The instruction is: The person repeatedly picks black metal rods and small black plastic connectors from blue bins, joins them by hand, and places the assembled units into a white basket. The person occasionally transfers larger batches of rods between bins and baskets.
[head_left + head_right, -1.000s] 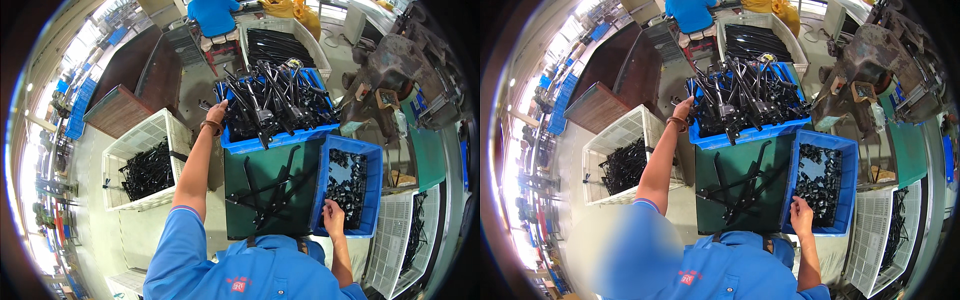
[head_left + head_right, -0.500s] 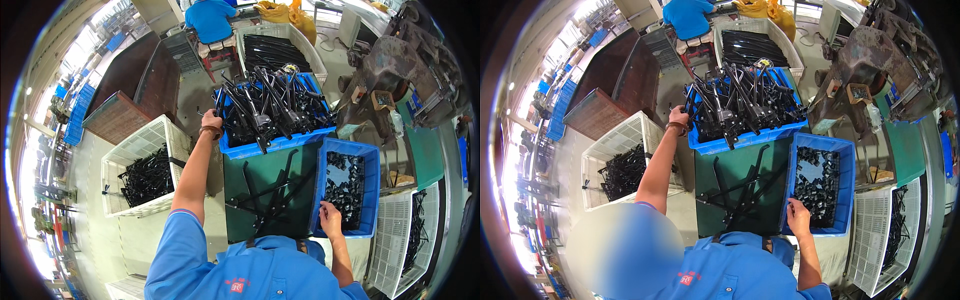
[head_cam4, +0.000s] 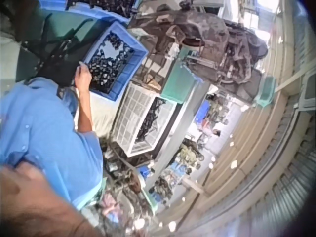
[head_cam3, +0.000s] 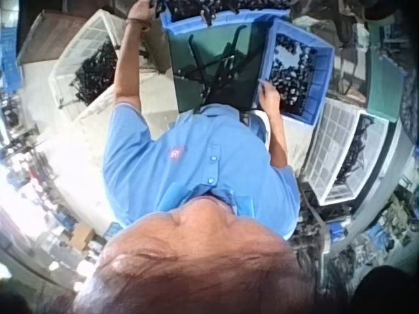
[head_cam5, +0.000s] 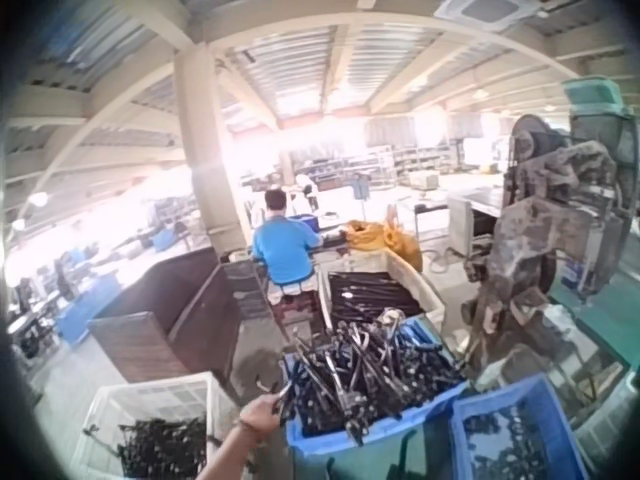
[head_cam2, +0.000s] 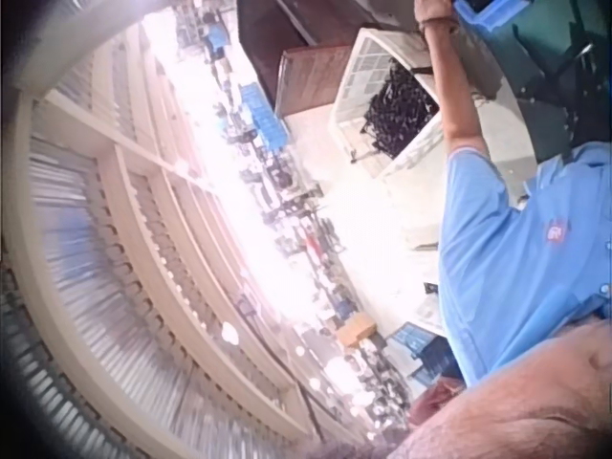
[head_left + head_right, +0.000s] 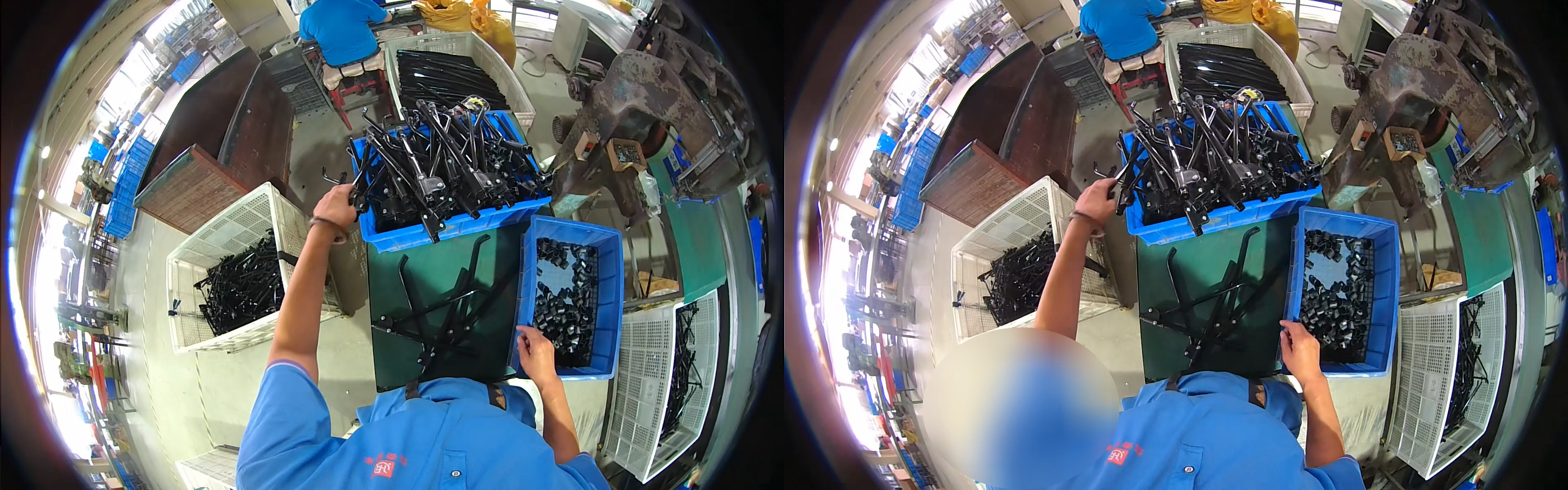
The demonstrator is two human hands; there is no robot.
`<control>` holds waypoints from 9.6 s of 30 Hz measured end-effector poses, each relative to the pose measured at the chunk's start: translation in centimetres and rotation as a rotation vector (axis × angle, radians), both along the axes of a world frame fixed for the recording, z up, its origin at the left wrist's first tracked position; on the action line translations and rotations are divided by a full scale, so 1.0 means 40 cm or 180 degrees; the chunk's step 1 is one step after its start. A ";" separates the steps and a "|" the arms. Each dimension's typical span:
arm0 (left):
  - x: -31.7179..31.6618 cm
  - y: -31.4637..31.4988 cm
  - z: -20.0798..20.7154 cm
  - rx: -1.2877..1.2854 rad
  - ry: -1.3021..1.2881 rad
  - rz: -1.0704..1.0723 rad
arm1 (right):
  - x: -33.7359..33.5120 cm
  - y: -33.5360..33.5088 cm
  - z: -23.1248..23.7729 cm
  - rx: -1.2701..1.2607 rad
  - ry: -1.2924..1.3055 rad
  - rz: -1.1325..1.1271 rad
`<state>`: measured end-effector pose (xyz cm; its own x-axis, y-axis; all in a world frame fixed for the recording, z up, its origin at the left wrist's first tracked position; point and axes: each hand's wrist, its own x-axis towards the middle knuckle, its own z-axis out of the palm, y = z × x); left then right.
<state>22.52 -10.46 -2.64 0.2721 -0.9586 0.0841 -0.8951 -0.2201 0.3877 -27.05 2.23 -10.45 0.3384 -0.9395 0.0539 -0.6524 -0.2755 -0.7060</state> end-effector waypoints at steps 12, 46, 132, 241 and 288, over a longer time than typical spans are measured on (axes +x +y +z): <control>-0.108 0.022 -0.077 -0.1787 0.0464 0.0258 | -0.061 0.043 -0.011 -0.0044 -0.0102 -0.0378; -0.398 0.518 0.016 0.3278 0.5948 -0.1321 | -0.020 -0.231 0.141 0.1671 -0.3778 0.0158; -0.673 -0.469 0.106 0.0127 -0.1135 -0.0827 | -0.171 -0.234 -0.061 0.2163 -0.3324 -0.1408; -0.853 -0.078 0.135 -0.0463 0.4253 -0.1059 | 0.019 -0.382 0.349 0.0414 -0.2988 -0.0477; -0.485 0.519 -0.130 0.1929 0.5291 0.0172 | -0.087 -0.297 0.059 0.1783 -0.2835 0.0387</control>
<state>3.11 10.28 -7.83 -0.2777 -0.7353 -0.6182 0.3352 -0.6772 0.6550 -30.53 -9.65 -8.08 0.4835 -0.8695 -0.1016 0.1733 0.2088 -0.9625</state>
